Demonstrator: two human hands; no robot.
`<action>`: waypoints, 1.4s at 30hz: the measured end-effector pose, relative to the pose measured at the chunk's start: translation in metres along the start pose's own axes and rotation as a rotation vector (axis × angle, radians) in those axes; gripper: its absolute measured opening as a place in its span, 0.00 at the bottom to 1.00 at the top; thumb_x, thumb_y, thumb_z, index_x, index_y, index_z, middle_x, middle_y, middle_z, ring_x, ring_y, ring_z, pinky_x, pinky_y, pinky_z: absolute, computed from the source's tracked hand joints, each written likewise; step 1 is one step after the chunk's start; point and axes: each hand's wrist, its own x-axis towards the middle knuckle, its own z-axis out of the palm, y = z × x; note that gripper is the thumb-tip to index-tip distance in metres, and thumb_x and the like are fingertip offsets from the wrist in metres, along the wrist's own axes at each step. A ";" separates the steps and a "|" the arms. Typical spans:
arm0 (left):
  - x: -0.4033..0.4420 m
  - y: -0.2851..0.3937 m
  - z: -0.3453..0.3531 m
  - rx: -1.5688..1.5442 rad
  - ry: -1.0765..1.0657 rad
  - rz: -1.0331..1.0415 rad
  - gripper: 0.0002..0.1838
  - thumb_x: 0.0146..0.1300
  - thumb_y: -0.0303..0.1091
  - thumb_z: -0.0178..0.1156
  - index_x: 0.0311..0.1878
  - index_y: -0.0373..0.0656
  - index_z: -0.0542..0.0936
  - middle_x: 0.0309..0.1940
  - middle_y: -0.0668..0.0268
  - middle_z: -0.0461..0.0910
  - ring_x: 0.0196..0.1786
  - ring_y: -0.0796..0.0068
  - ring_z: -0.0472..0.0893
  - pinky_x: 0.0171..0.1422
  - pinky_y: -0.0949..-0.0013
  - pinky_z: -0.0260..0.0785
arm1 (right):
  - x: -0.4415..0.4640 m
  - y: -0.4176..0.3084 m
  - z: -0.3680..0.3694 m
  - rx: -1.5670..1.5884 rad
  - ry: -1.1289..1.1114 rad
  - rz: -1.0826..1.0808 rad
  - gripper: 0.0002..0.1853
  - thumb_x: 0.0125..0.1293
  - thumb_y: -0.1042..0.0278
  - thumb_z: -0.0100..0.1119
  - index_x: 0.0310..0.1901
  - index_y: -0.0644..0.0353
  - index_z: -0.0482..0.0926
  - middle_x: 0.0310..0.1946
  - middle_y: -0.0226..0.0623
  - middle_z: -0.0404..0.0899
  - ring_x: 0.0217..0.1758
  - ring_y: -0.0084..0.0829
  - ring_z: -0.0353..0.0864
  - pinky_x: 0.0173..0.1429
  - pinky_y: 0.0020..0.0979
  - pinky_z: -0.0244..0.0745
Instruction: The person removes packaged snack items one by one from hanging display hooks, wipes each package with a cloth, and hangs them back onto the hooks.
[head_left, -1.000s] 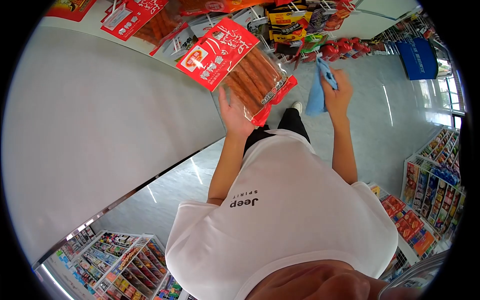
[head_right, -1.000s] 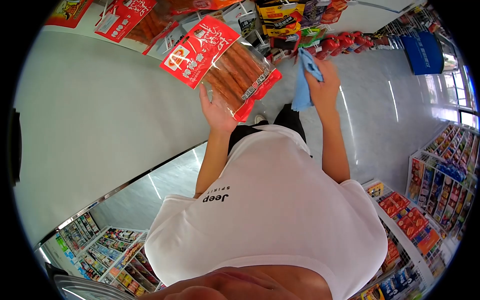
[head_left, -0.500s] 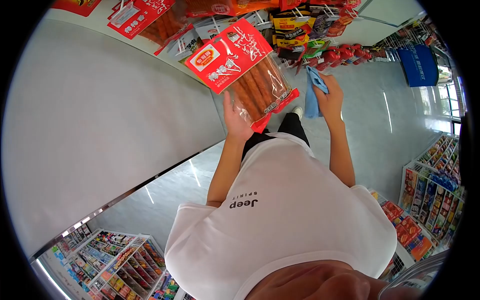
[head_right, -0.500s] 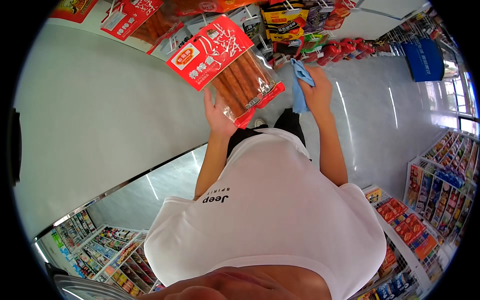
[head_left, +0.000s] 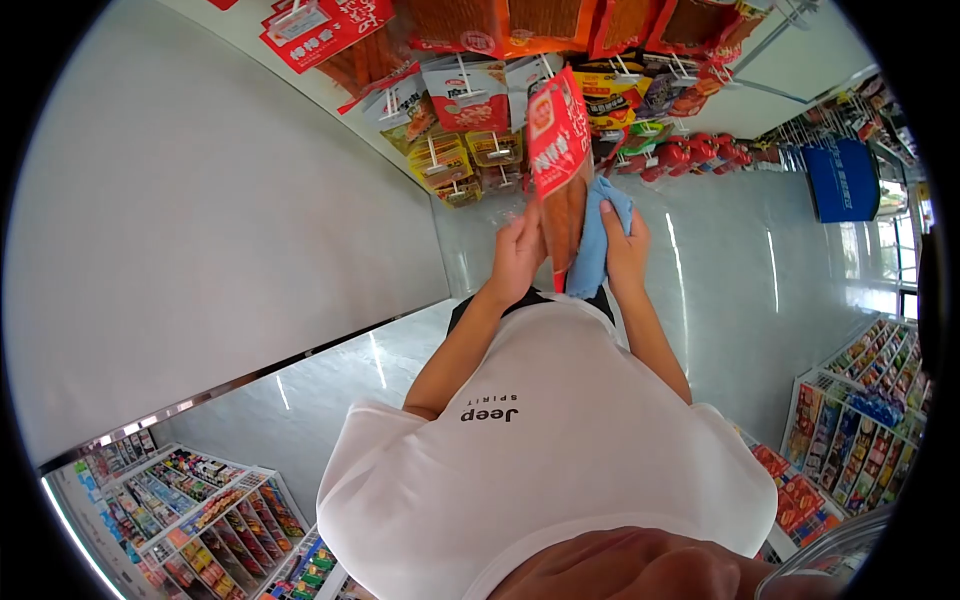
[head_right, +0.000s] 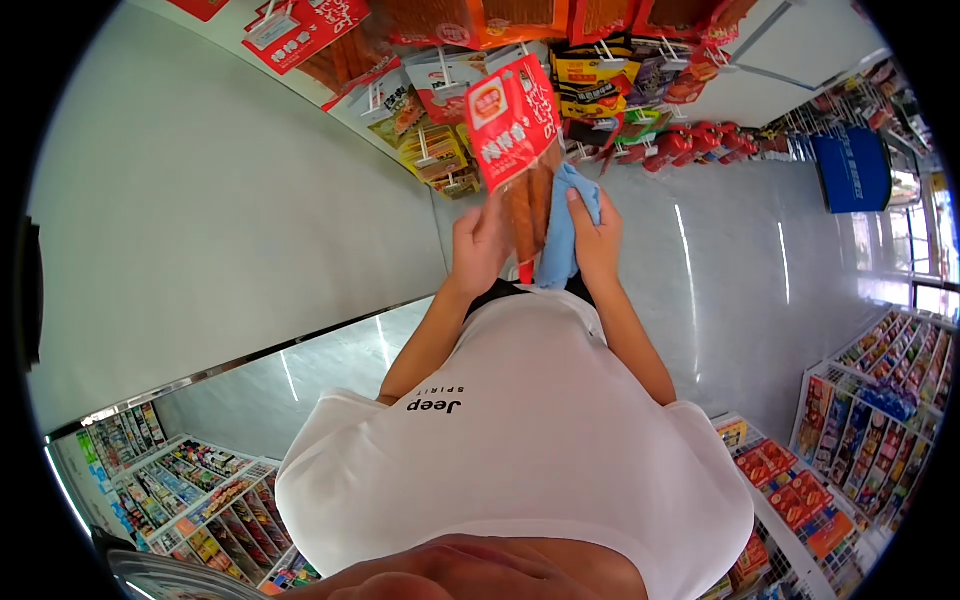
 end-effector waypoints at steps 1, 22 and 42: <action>0.000 0.014 0.007 0.058 -0.004 -0.052 0.37 0.78 0.53 0.38 0.82 0.44 0.45 0.81 0.60 0.50 0.82 0.63 0.52 0.80 0.60 0.52 | -0.002 -0.007 0.003 0.116 0.005 0.052 0.13 0.73 0.65 0.60 0.53 0.63 0.82 0.44 0.29 0.83 0.42 0.18 0.78 0.48 0.22 0.73; -0.017 0.024 -0.005 -0.095 0.266 -0.208 0.32 0.69 0.41 0.63 0.71 0.39 0.65 0.64 0.59 0.75 0.64 0.67 0.77 0.69 0.61 0.70 | 0.001 0.023 0.005 0.612 -0.378 0.677 0.17 0.76 0.61 0.54 0.55 0.67 0.79 0.46 0.39 0.84 0.48 0.29 0.85 0.47 0.32 0.85; -0.014 0.021 0.017 -0.202 0.306 -0.265 0.29 0.76 0.33 0.54 0.77 0.45 0.59 0.70 0.61 0.68 0.70 0.63 0.72 0.72 0.51 0.69 | 0.033 -0.059 -0.030 -0.719 -0.115 -0.760 0.19 0.57 0.73 0.67 0.52 0.60 0.81 0.39 0.42 0.79 0.43 0.43 0.80 0.46 0.39 0.73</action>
